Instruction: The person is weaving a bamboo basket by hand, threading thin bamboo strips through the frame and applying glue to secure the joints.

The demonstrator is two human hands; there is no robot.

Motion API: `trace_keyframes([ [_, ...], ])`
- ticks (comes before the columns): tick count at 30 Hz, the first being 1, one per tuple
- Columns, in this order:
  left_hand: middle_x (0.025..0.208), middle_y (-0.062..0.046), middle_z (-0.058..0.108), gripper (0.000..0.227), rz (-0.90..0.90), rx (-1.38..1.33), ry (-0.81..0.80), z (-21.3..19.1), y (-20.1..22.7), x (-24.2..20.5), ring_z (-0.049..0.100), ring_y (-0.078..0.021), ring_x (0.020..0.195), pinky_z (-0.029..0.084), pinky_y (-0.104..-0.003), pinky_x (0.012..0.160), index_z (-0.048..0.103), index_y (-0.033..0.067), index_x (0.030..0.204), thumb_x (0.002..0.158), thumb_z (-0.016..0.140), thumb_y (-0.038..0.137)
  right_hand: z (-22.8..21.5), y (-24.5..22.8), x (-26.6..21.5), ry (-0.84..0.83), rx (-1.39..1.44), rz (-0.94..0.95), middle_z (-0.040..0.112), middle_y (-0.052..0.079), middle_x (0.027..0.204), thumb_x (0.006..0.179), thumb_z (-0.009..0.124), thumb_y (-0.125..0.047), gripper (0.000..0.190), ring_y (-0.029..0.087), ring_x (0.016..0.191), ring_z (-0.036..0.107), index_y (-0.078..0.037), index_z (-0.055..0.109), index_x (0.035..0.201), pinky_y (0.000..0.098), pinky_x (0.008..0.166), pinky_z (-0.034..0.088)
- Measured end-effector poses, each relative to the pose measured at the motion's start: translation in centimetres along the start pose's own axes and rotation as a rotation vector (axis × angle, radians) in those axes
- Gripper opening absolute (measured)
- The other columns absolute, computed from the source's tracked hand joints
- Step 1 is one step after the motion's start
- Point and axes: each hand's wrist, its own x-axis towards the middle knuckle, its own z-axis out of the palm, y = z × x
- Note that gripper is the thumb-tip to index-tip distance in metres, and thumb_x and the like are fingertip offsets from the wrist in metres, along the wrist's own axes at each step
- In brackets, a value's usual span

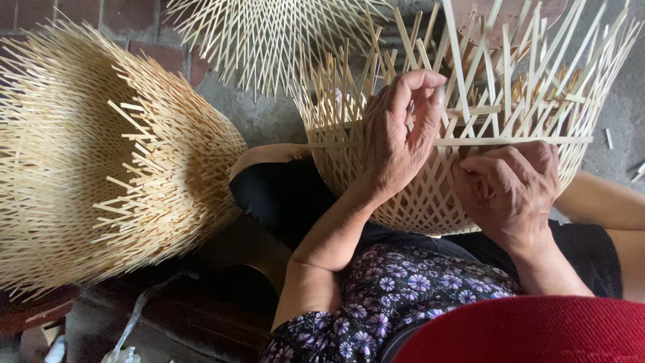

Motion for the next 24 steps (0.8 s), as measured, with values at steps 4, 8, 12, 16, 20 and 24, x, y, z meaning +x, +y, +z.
trace_keyframes([
  [4,0.093,0.0,0.063,0.015,-0.031,-0.001,0.009,-0.3,-0.1,-0.4,0.062,-0.0051,0.081,0.051,-0.021,0.066,0.059,0.0084,0.125,0.112,0.06,0.015,0.4,0.3,-0.7,0.05,0.047,-0.002,0.069,0.0,0.094,0.09,0.086,-0.008,0.025,0.02,0.09,0.06,-0.015,0.068,0.106,0.0384,0.091,0.043],
  [8,0.097,0.005,0.064,0.014,0.049,0.017,-0.02,0.3,-1.0,0.1,0.063,-0.002,0.083,0.055,-0.019,0.071,0.062,0.0138,0.12,0.107,0.064,0.016,0.7,0.1,-0.6,0.088,0.048,-0.001,0.07,0.001,0.094,0.091,0.087,-0.006,0.025,0.021,0.088,0.061,-0.015,0.068,0.105,0.0376,0.091,0.044],
  [12,0.098,0.008,0.063,0.015,0.154,0.194,-0.06,-0.1,-0.8,-0.7,0.06,-0.0046,0.086,0.044,-0.027,0.085,0.064,0.0195,0.114,0.102,0.074,0.021,0.2,1.2,-0.7,0.021,0.124,0.004,0.072,0.001,0.093,0.087,0.084,-0.003,0.022,0.017,0.084,0.063,-0.013,0.068,0.098,0.0361,0.082,0.046],
  [16,0.1,0.007,0.058,0.026,0.214,0.28,-0.062,0.4,-0.9,-0.4,0.051,-0.0099,0.086,0.038,-0.027,0.081,0.066,0.0226,0.118,0.096,0.079,0.022,-1.4,4.7,0.0,0.143,0.457,0.282,0.071,-0.001,0.098,0.1,0.069,0.0,0.012,0.009,0.084,0.068,-0.011,0.069,0.102,0.0257,0.075,0.056],
  [20,0.099,0.007,0.054,0.029,0.218,0.432,-0.08,0.5,-0.6,-1.2,0.05,-0.0117,0.088,0.035,-0.032,0.083,0.068,0.0277,0.12,0.095,0.08,0.02,-2.5,6.0,2.4,0.032,0.082,0.125,0.071,0.007,0.107,0.105,0.079,-0.003,0.015,0.015,0.095,0.065,-0.01,0.074,0.117,0.0276,0.079,0.052],
  [24,0.101,0.003,0.055,0.023,0.234,0.484,-0.11,0.5,-0.4,-0.7,0.051,-0.0155,0.093,0.035,-0.038,0.089,0.07,0.0207,0.114,0.092,0.079,0.02,-2.6,4.2,8.2,-0.095,-0.078,-0.135,0.072,0.003,0.101,0.096,0.078,-0.012,0.026,0.018,0.098,0.061,-0.016,0.078,0.122,0.0367,0.089,0.051],
])
